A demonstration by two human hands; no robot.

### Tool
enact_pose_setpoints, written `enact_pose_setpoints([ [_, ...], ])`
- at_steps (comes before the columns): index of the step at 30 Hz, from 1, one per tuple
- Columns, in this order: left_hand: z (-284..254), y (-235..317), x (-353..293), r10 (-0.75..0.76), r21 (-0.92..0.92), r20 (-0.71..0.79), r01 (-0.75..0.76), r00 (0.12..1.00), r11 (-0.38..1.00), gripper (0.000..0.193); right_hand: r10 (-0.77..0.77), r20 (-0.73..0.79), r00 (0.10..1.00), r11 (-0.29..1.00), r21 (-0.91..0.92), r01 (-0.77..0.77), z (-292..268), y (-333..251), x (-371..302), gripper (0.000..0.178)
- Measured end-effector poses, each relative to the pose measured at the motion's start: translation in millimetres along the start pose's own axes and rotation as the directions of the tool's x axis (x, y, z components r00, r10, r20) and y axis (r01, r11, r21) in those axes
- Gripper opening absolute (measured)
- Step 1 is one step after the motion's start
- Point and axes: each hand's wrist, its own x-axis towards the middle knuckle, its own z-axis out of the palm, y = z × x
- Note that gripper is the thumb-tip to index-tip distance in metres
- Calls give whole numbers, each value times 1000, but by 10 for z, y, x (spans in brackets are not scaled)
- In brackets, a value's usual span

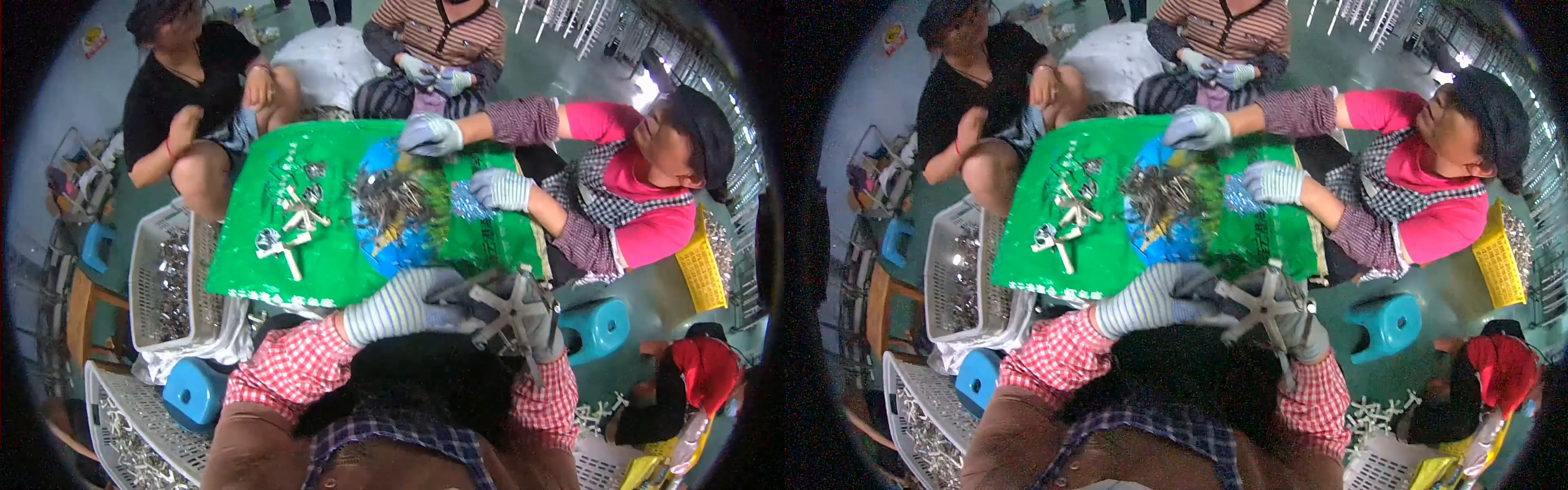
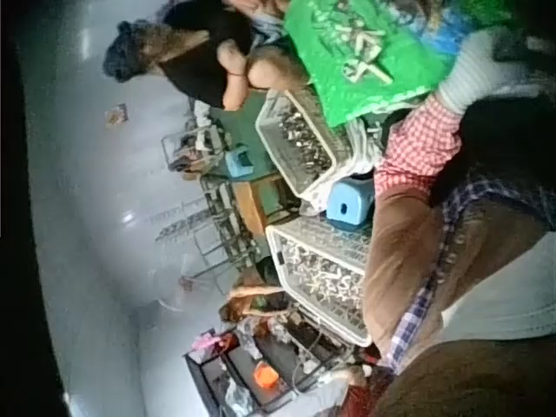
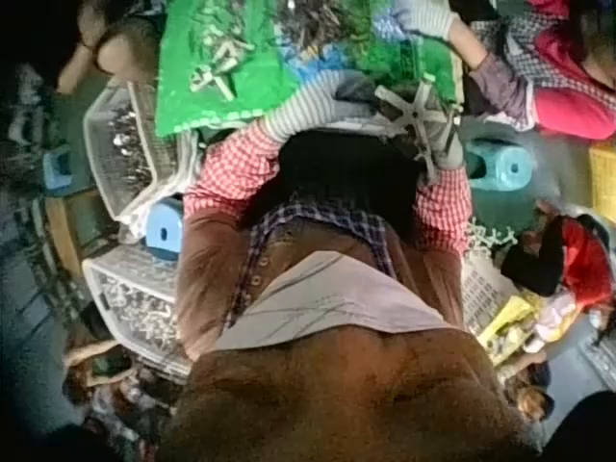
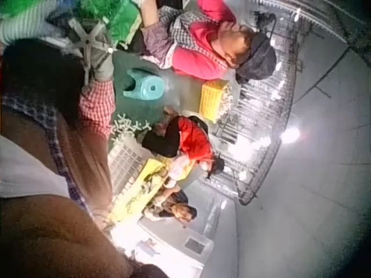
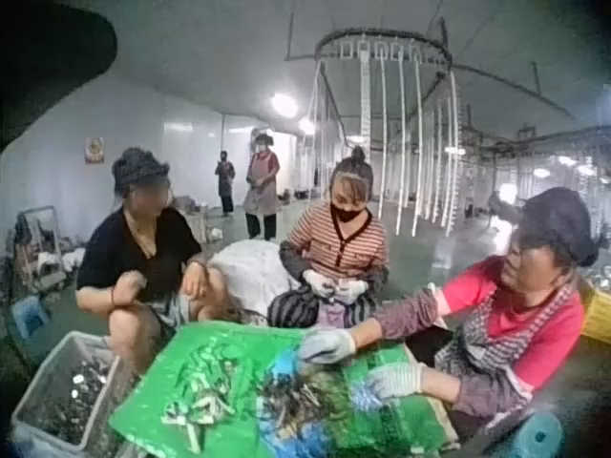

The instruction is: The person assembles small white plastic components by inserting metal pins or clips into them using a prying tool.

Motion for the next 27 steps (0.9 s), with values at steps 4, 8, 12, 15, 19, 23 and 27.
enact_pose_setpoints([
  [4,80,46,-66,122,282,-70,-97,990,954,28,149,51,987,923,352,-158,-12,-55,-23,39],
  [8,127,130,-84,-22,143,-78,33,997,989,25,115,51,992,944,305,-125,22,47,-52,47],
  [12,217,-97,-118,48,-57,-144,-56,988,997,22,144,66,987,917,365,-158,70,74,-82,44],
  [15,229,-94,-141,-13,-34,-96,10,995,999,20,92,43,995,932,349,-102,111,-16,-105,46],
  [19,202,-6,-92,-108,-115,-38,103,993,988,20,140,24,990,939,313,-140,56,26,-115,47],
  [23,51,62,-38,-121,-134,-366,76,923,988,19,-87,-59,994,990,105,93,38,-5,-3,42],
  [27,-67,19,28,-189,-411,-390,14,901,912,16,20,-148,989,572,813,110,132,236,66,38],
])
